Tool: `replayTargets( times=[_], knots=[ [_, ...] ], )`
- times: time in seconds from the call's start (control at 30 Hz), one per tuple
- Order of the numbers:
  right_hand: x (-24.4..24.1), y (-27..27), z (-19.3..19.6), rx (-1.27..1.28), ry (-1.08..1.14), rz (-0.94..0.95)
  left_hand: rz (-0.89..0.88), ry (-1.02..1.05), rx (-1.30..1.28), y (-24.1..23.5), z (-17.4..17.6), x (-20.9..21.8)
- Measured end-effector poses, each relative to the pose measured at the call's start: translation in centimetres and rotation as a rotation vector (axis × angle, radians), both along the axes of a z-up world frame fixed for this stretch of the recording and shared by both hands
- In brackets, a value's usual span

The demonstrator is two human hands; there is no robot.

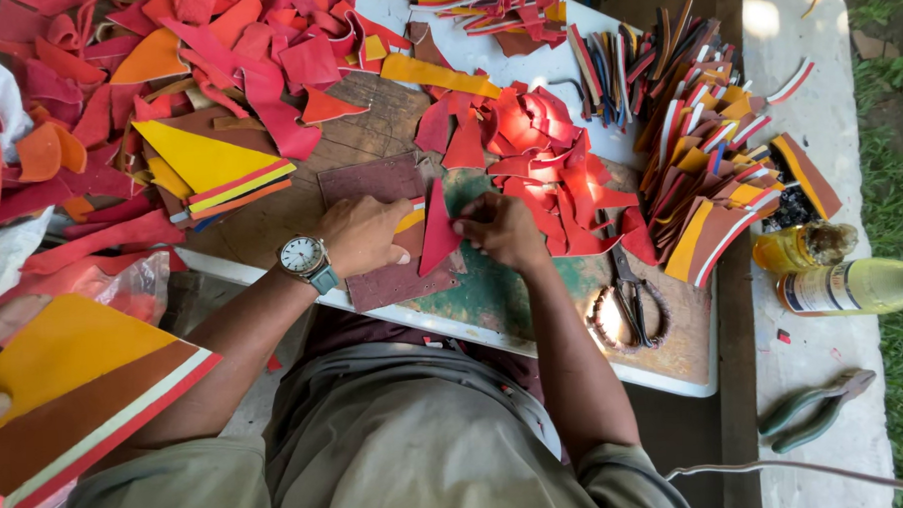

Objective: The person assembles small leather pieces on a workbench, layering red, yellow, and brown strips and folding them into a compact stack. The person repeatedly picks up pieces, aligns them, and places them into a growing pile.

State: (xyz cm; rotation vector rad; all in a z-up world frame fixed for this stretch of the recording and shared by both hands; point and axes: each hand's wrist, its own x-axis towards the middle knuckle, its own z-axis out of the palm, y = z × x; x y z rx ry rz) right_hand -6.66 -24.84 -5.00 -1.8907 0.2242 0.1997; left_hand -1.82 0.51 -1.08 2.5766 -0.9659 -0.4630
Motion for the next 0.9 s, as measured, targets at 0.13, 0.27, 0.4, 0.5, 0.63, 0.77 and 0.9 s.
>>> replayTargets(
  times=[0.13,0.27,0.4,0.5,0.63,0.77,0.9],
  knots=[
    [0.3,1.0,-0.6,-0.065,-0.011,0.000,0.005,-0.019,-0.001,0.4,-0.1,-0.3],
    [0.8,0.3,-0.4,-0.044,0.008,-0.033,-0.007,0.012,0.014,0.1,0.1,0.1],
    [1.6,0.8,-0.6,-0.010,0.012,-0.068,-0.012,0.014,0.011,0.4,0.3,0.0],
    [2.2,0.7,-0.8,-0.047,0.014,-0.065,-0.007,0.012,0.018,0.3,0.4,0.0],
    [2.1,0.3,-1.2,-0.022,-0.006,-0.070,0.001,0.028,0.021,0.3,0.5,-0.1],
    [2.4,0.5,-1.6,0.082,-0.044,-0.126,0.005,0.040,0.036,0.2,0.9,0.0],
    [2.5,0.9,-1.7,0.019,-0.047,-0.140,-0.017,0.032,-0.016,0.2,1.1,-0.1]
  ],
)
